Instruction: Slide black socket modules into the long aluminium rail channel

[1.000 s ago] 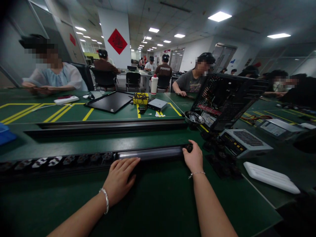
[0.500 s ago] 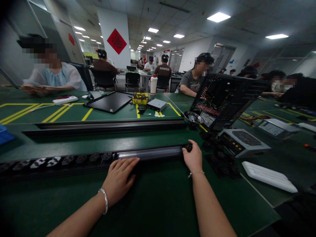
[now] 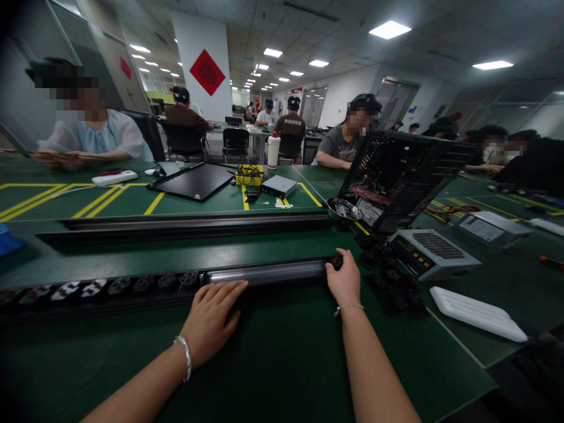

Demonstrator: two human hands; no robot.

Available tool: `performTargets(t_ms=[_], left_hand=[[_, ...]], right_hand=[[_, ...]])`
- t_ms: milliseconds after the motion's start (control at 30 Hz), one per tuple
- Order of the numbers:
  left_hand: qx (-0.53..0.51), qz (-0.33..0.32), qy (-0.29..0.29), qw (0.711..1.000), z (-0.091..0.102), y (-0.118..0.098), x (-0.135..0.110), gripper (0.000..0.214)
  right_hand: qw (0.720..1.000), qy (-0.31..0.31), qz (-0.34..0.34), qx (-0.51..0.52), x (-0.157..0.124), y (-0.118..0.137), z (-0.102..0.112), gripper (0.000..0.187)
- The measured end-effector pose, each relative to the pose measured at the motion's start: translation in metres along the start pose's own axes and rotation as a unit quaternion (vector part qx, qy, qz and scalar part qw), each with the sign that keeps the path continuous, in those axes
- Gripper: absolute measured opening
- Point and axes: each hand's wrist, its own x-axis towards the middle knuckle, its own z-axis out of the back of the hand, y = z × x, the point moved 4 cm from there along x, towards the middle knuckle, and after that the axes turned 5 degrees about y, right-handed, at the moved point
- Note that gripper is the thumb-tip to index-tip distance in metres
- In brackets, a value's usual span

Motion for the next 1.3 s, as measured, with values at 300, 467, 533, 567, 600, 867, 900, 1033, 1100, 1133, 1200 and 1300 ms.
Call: performTargets(t_ms=[300,467,533,567,600,867,900,1033,1100,1133,1200,1300], left_hand=[[0.000,-0.003,0.001,1.000,-0.001,0.001,0.000,0.053],[-0.001,0.001,0.004,1.000,-0.001,0.001,-0.001,0.054],[-0.003,0.003,0.005,1.000,-0.001,0.001,0.000,0.053],[-0.004,0.003,0.005,1.000,-0.001,0.001,0.000,0.053],[-0.005,0.004,0.004,1.000,-0.001,0.001,0.000,0.053],[-0.004,0.004,0.002,1.000,-0.002,0.001,0.000,0.054],[-0.003,0.004,0.002,1.000,-0.002,0.001,0.000,0.054],[-0.003,0.001,0.001,1.000,-0.003,0.001,0.000,0.054],[0.001,-0.001,-0.002,1.000,-0.002,0.001,0.000,0.054],[0.002,-0.002,-0.004,1.000,-0.002,0.001,-0.001,0.054],[0.003,-0.002,-0.006,1.000,-0.002,0.001,-0.001,0.054],[-0.001,0.001,-0.001,1.000,-0.002,0.001,0.000,0.054]], right_hand=[[1.000,-0.015,0.021,-0.016,0.000,-0.001,0.000,0.043],[0.999,-0.021,0.024,-0.018,0.001,-0.002,0.000,0.042],[0.999,-0.019,0.024,-0.019,0.001,-0.001,0.001,0.043],[0.999,-0.017,0.020,-0.021,0.001,0.000,0.001,0.043],[0.999,-0.015,0.015,-0.024,0.001,0.000,0.002,0.044],[1.000,-0.008,-0.006,-0.024,0.001,0.000,0.003,0.047],[1.000,-0.012,-0.007,-0.022,0.001,-0.001,0.003,0.047],[1.000,-0.025,0.000,-0.014,0.001,-0.003,0.002,0.047],[1.000,-0.022,-0.006,-0.011,0.002,-0.006,0.002,0.048],[1.000,-0.017,-0.014,-0.009,0.002,-0.008,0.002,0.049],[0.999,-0.001,-0.037,-0.004,0.004,-0.012,0.001,0.050],[0.998,0.021,-0.062,0.007,0.005,-0.016,0.000,0.051]])
